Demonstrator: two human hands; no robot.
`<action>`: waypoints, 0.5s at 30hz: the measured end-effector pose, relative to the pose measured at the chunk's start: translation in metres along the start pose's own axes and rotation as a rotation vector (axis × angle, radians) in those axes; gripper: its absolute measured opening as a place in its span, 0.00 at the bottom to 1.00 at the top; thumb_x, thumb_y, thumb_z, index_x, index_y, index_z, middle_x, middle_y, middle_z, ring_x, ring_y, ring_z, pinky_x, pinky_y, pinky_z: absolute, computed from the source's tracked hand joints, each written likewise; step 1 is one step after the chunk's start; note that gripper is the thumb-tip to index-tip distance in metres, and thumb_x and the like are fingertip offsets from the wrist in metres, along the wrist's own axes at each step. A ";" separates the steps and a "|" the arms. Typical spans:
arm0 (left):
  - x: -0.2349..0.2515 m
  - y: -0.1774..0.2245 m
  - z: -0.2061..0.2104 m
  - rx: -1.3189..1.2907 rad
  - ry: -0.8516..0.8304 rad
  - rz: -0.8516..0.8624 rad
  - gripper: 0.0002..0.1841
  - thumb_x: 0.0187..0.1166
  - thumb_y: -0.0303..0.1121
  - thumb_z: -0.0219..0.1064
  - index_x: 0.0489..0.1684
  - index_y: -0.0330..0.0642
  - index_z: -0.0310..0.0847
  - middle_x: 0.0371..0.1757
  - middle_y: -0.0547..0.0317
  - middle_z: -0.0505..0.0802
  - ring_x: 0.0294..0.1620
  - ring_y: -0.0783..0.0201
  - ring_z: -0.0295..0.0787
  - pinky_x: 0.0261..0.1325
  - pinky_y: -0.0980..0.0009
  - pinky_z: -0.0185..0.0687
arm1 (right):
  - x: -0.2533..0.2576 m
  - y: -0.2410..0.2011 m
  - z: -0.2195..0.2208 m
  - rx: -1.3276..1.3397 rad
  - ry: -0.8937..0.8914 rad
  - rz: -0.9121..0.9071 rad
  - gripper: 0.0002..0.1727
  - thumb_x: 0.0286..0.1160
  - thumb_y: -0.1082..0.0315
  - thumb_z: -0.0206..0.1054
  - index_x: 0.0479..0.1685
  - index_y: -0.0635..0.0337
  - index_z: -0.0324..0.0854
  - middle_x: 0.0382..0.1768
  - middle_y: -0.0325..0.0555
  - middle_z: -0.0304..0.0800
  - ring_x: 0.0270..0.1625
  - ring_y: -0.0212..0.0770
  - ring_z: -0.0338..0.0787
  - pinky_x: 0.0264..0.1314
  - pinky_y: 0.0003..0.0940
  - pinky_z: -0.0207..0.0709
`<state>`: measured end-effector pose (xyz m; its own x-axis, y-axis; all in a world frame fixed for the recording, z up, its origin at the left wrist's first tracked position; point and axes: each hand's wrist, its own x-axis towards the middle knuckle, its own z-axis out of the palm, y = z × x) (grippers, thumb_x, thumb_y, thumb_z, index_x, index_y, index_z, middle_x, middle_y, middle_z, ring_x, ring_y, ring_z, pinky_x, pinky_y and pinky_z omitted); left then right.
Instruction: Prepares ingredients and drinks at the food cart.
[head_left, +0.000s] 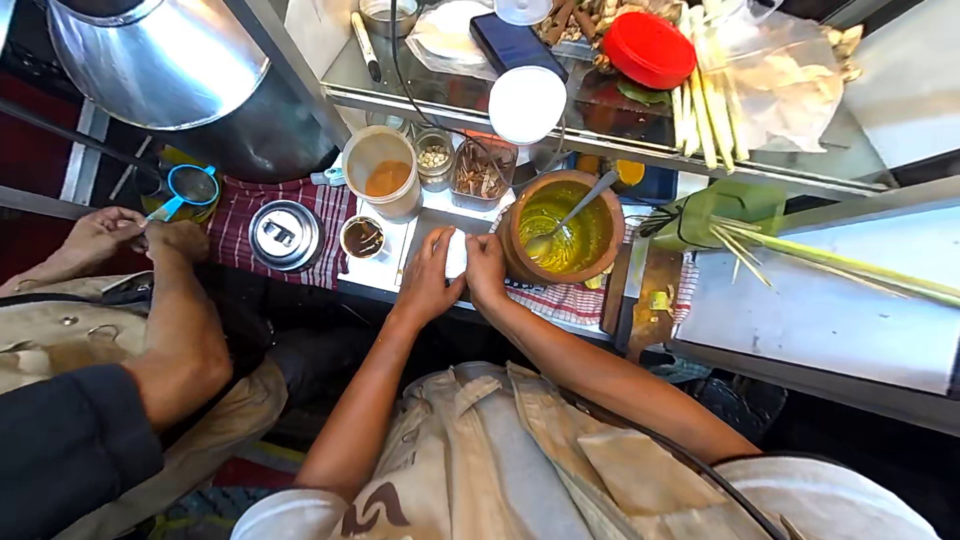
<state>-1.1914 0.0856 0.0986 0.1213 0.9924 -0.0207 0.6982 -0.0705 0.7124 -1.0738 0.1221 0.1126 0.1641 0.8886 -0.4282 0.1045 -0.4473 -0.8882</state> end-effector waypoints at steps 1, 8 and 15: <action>0.000 -0.001 0.000 0.002 -0.001 0.004 0.43 0.72 0.45 0.73 0.90 0.45 0.59 0.86 0.45 0.68 0.78 0.48 0.76 0.72 0.46 0.80 | -0.001 0.001 -0.002 0.018 -0.022 0.002 0.12 0.89 0.61 0.59 0.46 0.62 0.74 0.40 0.50 0.81 0.42 0.40 0.85 0.49 0.39 0.81; 0.001 -0.006 -0.004 -0.010 -0.037 0.037 0.41 0.77 0.54 0.70 0.89 0.47 0.60 0.86 0.48 0.70 0.81 0.48 0.73 0.77 0.46 0.75 | -0.009 0.023 -0.027 0.090 -0.215 -0.115 0.16 0.95 0.58 0.49 0.63 0.56 0.76 0.56 0.46 0.84 0.57 0.35 0.85 0.60 0.38 0.81; 0.004 -0.002 -0.004 -0.004 -0.038 0.030 0.42 0.72 0.47 0.74 0.89 0.48 0.61 0.85 0.47 0.71 0.78 0.47 0.75 0.73 0.44 0.78 | -0.030 -0.004 -0.036 -0.414 -0.247 -0.218 0.25 0.95 0.62 0.47 0.86 0.62 0.62 0.79 0.61 0.74 0.79 0.52 0.79 0.80 0.51 0.73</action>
<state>-1.1954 0.0900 0.0994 0.1690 0.9853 -0.0253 0.6906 -0.1000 0.7163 -1.0440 0.0930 0.1350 -0.1352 0.9405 -0.3118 0.4977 -0.2077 -0.8421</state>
